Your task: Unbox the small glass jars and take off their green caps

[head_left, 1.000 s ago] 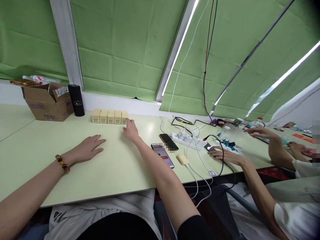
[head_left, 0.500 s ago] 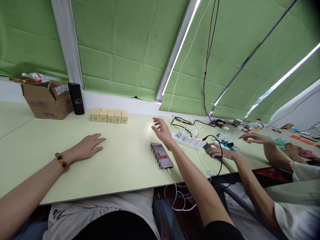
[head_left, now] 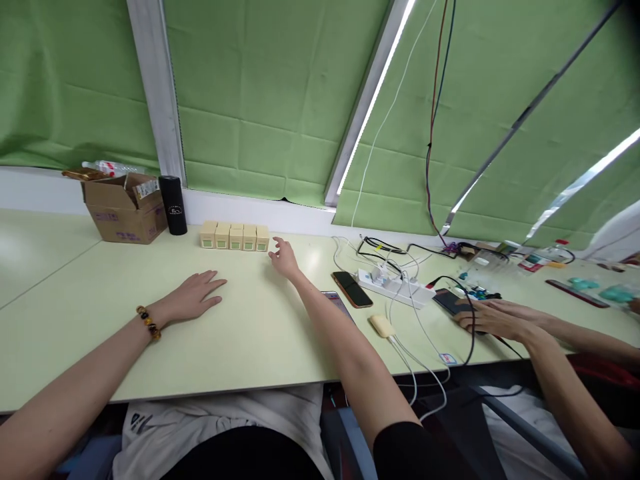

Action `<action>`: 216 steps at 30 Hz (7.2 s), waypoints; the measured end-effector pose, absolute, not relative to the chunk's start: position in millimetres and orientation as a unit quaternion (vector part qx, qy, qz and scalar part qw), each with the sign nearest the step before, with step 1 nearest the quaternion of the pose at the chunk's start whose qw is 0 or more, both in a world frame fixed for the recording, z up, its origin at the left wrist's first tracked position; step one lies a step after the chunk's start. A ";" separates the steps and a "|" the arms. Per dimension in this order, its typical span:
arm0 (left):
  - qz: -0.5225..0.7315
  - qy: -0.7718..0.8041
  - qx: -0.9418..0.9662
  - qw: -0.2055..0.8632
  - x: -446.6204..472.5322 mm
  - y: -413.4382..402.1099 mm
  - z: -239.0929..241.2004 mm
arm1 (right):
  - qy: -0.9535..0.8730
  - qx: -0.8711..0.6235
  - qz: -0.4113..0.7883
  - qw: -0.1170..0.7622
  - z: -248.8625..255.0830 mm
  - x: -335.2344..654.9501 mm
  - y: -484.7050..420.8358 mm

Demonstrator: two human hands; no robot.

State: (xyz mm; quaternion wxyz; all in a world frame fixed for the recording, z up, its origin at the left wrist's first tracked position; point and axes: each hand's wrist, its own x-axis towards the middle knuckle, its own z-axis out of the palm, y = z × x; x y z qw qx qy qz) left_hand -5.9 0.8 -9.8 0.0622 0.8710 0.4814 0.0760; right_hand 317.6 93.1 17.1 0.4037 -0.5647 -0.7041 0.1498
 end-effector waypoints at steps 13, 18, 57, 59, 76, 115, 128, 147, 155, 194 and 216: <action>0.085 0.478 0.872 0.063 -5.2 0.7 -11.3 | -0.647 -0.698 0.122 0.283 15.3 273.9 130.8; 0.080 0.478 0.873 0.058 -5.5 2.3 -11.8 | -0.649 -0.696 0.082 0.297 14.0 269.3 127.0; 0.273 0.426 0.802 0.318 42.0 8.1 13.5 | -0.674 -0.406 0.366 0.496 -28.5 257.0 7.0; 0.269 0.420 0.806 0.318 41.9 2.9 12.8 | -0.681 -0.394 0.374 0.492 -27.4 258.7 7.0; 0.231 0.489 0.818 0.194 32.2 -5.4 22.7 | -0.735 -0.412 0.307 0.442 -25.9 277.5 11.3; 0.312 0.475 0.796 0.208 37.6 -2.8 11.7 | -0.694 -0.481 0.255 0.472 -37.3 278.2 21.6; 0.351 0.488 0.786 0.148 41.3 -10.1 9.5 | -0.711 -0.391 0.275 0.516 -19.3 280.8 6.4; 0.359 0.454 0.814 -0.047 71.5 -23.6 6.4 | -0.670 -0.396 0.311 0.545 -8.8 246.0 -23.4; 0.358 0.414 0.831 -0.097 73.9 -30.2 11.2 | -0.730 -0.388 0.201 0.525 3.6 249.5 -33.6; 0.260 0.384 0.874 -0.142 71.7 -36.6 18.4 | -0.798 -0.437 0.083 0.406 8.2 250.4 -45.4; 0.400 0.442 0.799 0.080 62.4 -28.7 14.9 | -0.671 -0.442 0.216 0.554 11.5 258.3 -33.8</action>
